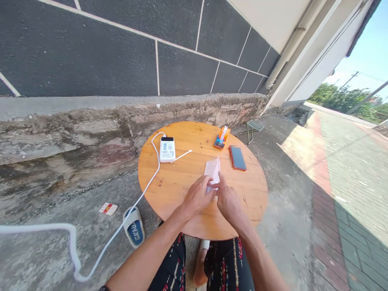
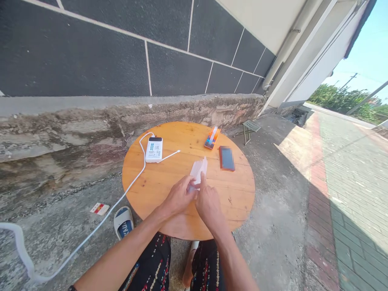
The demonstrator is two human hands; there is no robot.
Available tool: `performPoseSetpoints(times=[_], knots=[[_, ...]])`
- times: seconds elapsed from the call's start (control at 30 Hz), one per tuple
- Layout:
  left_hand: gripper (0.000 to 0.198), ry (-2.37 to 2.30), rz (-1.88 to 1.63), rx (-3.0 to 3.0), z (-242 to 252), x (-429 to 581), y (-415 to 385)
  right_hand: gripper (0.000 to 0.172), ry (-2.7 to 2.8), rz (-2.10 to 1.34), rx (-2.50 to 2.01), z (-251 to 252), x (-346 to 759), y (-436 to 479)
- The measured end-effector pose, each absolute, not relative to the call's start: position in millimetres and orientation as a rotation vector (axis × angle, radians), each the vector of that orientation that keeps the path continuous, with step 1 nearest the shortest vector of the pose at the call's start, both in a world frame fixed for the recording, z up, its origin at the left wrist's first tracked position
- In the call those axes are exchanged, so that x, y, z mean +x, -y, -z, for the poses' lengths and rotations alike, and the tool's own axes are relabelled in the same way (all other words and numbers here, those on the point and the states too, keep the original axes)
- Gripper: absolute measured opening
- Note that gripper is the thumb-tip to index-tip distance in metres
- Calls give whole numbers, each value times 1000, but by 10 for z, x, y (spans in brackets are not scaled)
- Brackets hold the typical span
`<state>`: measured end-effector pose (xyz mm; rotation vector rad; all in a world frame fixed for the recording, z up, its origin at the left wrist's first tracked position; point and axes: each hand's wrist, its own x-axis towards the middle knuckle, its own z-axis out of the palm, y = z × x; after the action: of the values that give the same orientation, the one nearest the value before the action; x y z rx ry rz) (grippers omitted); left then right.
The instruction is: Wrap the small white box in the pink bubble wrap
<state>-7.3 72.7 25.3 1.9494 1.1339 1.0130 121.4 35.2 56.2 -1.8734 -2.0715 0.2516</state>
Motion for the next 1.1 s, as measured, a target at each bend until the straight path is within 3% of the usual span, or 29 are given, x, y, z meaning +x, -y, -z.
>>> performPoseSetpoints(times=[0.3, 0.5, 0.63, 0.8, 0.87, 0.97, 1.1], knots=[[24, -1331, -921, 1996, -339, 68, -735, 65, 2237, -445, -1771, -828, 1386, -558], [23, -1366, -842, 2054, -363, 28, -768, 46, 2016, -626, -1504, -628, 1693, -738], [21, -1367, -787, 2101, -363, 42, -785, 34, 1977, -374, -1625, -660, 1902, -922], [21, -1357, -730, 2179, -360, 64, -805, 43, 2551, 43, -1680, -841, 1837, -1184], [21, -1347, -722, 2193, -362, 65, -810, 38, 2708, 188, -1646, -860, 1787, -1258], [19, -1340, -722, 2187, -365, 59, -811, 25, 2793, 297, -1588, -826, 1777, -1303], [20, -1285, -736, 2201, -373, 48, -820, 21, 2735, 364, -1631, -786, 1817, -1271]])
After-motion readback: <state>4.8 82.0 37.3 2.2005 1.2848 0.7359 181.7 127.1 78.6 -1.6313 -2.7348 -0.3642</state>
